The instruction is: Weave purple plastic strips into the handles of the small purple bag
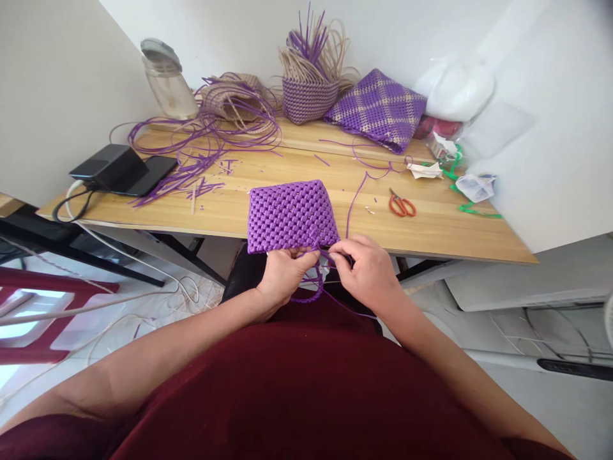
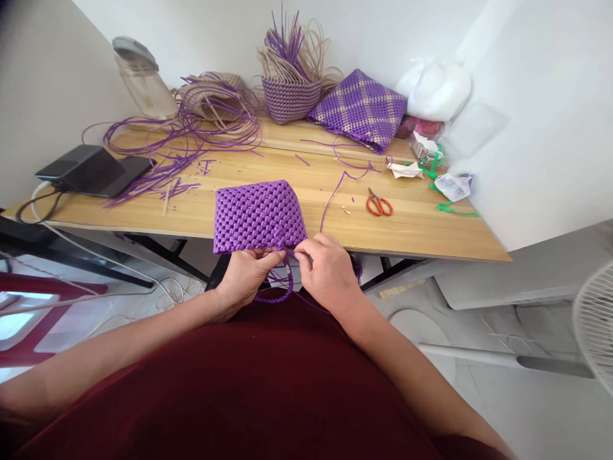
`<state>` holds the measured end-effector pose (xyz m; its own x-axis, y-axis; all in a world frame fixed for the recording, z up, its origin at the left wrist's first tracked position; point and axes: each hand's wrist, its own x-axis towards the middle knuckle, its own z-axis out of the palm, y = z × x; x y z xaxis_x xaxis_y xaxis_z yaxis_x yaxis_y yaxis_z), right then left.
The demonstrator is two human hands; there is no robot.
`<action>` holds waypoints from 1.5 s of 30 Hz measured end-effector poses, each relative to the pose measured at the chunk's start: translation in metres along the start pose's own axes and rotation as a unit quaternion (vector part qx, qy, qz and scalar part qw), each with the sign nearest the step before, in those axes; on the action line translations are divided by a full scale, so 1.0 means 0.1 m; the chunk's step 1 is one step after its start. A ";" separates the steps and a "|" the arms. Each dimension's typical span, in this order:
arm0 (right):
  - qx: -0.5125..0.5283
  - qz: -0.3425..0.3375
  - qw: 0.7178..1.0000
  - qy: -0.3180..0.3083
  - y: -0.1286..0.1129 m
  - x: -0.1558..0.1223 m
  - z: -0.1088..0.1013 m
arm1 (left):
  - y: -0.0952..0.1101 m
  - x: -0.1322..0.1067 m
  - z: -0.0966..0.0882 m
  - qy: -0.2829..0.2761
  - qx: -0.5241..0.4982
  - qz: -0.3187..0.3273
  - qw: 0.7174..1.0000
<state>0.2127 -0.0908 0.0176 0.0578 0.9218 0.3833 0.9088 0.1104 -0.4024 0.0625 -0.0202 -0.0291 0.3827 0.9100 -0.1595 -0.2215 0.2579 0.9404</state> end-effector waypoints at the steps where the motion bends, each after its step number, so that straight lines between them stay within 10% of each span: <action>1: -0.037 -0.021 0.999 0.004 -0.02 0.02 -0.04 | 0.00 0.00 0.00 0.008 0.007 -0.005 1.000; 10: 0.022 -0.034 0.997 -0.067 -0.41 -0.15 -0.12 | 0.08 0.03 0.04 -0.003 0.007 -0.022 1.000; 21: -0.177 -0.146 0.952 -0.202 -0.32 -0.13 0.23 | 0.31 0.05 0.02 -0.024 0.008 -0.141 0.990; 29: -0.045 -0.139 0.976 -0.160 -0.22 -0.14 0.25 | 0.28 0.04 0.00 -0.042 -0.014 -0.105 0.994; 33: 0.076 -0.009 0.997 -0.015 -0.16 -0.20 0.13 | 0.26 0.05 0.01 -0.046 -0.001 -0.070 0.996; 45: 0.250 0.159 0.952 0.078 -0.01 -0.14 0.43 | 0.17 0.07 0.00 -0.048 0.021 -0.058 0.997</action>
<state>0.1934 -0.0876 -0.0233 0.3931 0.8764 0.2782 0.5275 0.0328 -0.8489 0.0615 -0.0092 -0.0142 0.4880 0.8394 -0.2394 -0.1338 0.3430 0.9297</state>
